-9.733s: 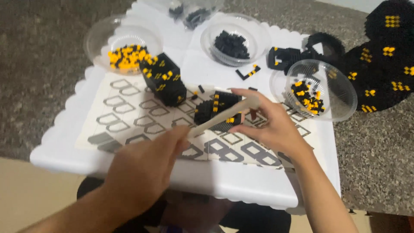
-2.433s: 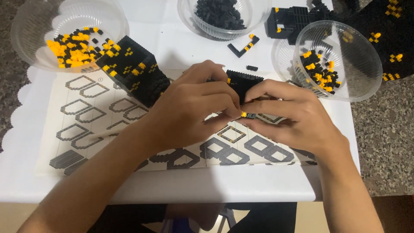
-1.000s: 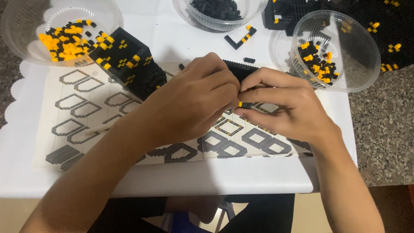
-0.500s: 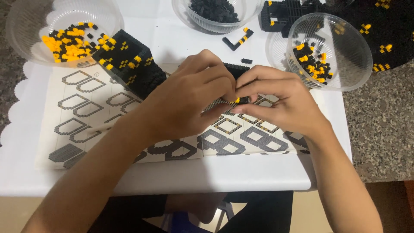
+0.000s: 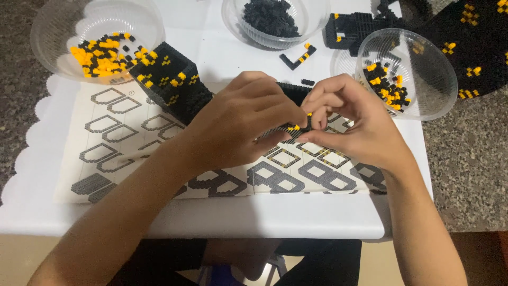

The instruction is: Assembling a figure using small black and yellow building blocks on a tray.

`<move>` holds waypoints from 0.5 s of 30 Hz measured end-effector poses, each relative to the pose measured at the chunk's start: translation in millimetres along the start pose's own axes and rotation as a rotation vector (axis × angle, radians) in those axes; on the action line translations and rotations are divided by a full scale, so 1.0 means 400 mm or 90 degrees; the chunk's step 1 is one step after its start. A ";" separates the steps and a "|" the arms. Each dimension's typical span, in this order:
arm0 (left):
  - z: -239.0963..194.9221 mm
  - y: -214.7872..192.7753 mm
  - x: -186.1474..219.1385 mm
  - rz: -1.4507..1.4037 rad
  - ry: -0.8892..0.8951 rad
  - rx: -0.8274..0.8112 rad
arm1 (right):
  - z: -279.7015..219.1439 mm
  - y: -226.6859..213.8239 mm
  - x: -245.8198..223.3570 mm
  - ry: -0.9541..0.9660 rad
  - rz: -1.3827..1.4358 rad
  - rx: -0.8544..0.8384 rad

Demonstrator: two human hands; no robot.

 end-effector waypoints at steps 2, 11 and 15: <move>-0.003 0.002 -0.001 0.006 0.004 0.001 | 0.001 -0.001 0.000 0.001 -0.011 -0.003; -0.003 0.018 -0.005 -0.019 -0.014 -0.019 | 0.004 0.004 0.004 0.026 -0.008 0.001; 0.004 0.030 -0.010 0.003 -0.025 -0.053 | 0.003 0.004 0.002 0.015 -0.024 -0.011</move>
Point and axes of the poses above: each hand's wrist, its own z-axis towards the middle knuckle, its own y-axis out of the palm, x = y × z, the point moved 7 cm from there along z, towards the middle knuckle, and after that the axes turned 12 degrees about -y, right-handed, at the moved point
